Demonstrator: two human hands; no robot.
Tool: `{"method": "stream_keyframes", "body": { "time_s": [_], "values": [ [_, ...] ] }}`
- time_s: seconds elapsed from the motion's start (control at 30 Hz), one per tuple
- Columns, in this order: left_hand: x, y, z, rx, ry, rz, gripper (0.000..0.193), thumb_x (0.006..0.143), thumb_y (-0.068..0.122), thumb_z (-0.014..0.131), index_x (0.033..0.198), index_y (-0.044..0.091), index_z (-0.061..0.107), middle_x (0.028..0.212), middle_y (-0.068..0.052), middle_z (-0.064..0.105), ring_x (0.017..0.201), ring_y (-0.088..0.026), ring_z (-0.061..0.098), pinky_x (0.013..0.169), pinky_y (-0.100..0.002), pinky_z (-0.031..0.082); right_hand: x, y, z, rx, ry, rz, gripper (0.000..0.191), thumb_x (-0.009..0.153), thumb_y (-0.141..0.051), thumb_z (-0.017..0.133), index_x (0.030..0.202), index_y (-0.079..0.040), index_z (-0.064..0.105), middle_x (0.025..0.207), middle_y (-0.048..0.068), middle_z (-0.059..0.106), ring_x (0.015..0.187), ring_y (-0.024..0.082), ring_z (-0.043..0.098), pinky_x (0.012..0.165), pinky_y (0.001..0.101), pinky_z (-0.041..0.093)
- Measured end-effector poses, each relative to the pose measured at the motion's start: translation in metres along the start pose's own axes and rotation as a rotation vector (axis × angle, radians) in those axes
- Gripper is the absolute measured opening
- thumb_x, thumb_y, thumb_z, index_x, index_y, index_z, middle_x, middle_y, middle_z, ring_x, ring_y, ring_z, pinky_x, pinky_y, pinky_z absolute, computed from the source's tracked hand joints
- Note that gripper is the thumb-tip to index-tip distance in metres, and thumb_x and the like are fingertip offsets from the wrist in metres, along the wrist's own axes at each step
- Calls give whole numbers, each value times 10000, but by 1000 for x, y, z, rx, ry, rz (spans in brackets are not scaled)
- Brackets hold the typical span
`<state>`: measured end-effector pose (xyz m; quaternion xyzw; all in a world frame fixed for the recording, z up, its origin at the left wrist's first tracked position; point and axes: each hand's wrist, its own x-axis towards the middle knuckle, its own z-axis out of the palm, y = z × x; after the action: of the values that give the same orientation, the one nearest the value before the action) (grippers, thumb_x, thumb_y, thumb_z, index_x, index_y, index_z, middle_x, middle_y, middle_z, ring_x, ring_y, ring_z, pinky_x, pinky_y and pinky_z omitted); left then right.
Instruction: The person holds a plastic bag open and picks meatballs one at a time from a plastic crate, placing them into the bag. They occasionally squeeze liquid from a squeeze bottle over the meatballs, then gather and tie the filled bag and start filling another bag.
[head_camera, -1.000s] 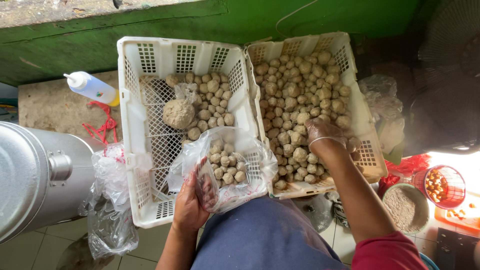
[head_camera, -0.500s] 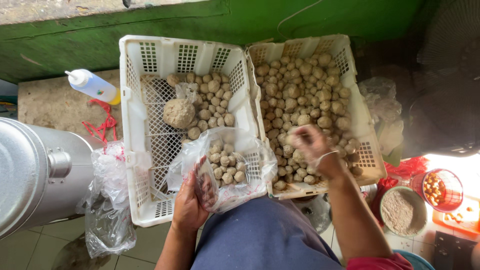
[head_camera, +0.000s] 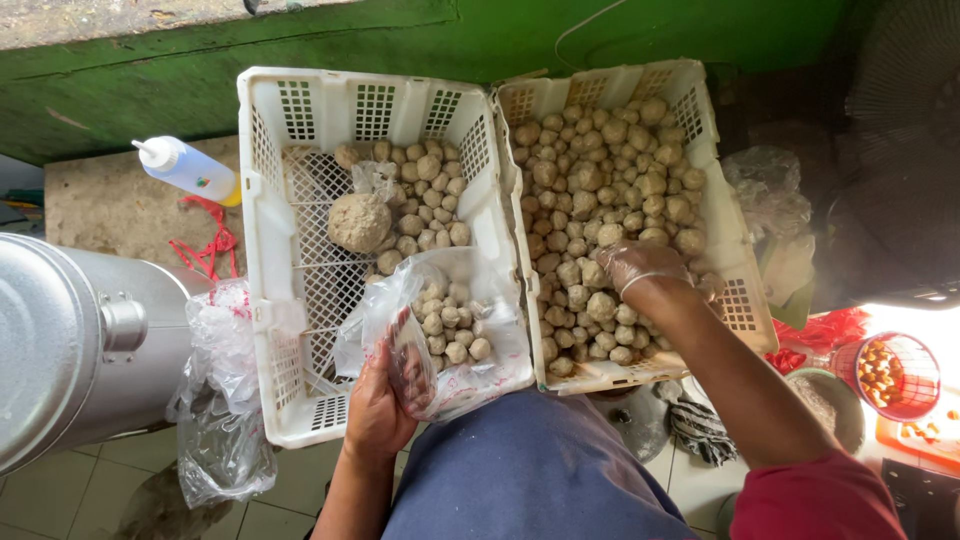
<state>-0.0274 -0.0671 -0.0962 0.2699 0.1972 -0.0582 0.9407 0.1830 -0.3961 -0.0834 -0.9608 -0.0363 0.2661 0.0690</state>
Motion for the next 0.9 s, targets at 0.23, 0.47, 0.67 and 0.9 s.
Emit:
{"method": "stream_keyframes", "body": {
  "time_s": [0.23,0.47,0.67,0.9],
  "values": [
    [-1,1,3,-15,-20,-2,573,1070,419,416,1586,174,368,795,1,460,567,-91,387,477,-221,356,-54,-44,-27,652,-57,-243,360,981,-167,637,1339,-139,658,1286,151,705,879,366,660,801,454,581],
    [-2,1,1,-17,-2,-36,580,1054,436,408,1585,210,347,793,1,459,547,-94,388,455,-218,349,-35,-105,3,551,-99,-552,320,966,-186,626,1279,-136,673,1231,135,702,979,208,706,886,318,634],
    [-3,-2,2,3,15,-23,584,1049,441,415,1581,210,347,781,1,450,551,-87,389,442,-214,349,85,-82,-12,-36,159,-264,324,906,-1,592,1192,-122,688,1222,178,668,1080,375,629,907,467,529],
    [-5,-5,1,-30,-13,-10,605,1066,448,416,1604,187,324,806,-10,459,593,-90,392,492,-207,357,79,-77,-16,179,163,-415,221,973,-112,599,1173,-61,678,1195,184,692,1023,345,664,878,443,536]
  ]
}}
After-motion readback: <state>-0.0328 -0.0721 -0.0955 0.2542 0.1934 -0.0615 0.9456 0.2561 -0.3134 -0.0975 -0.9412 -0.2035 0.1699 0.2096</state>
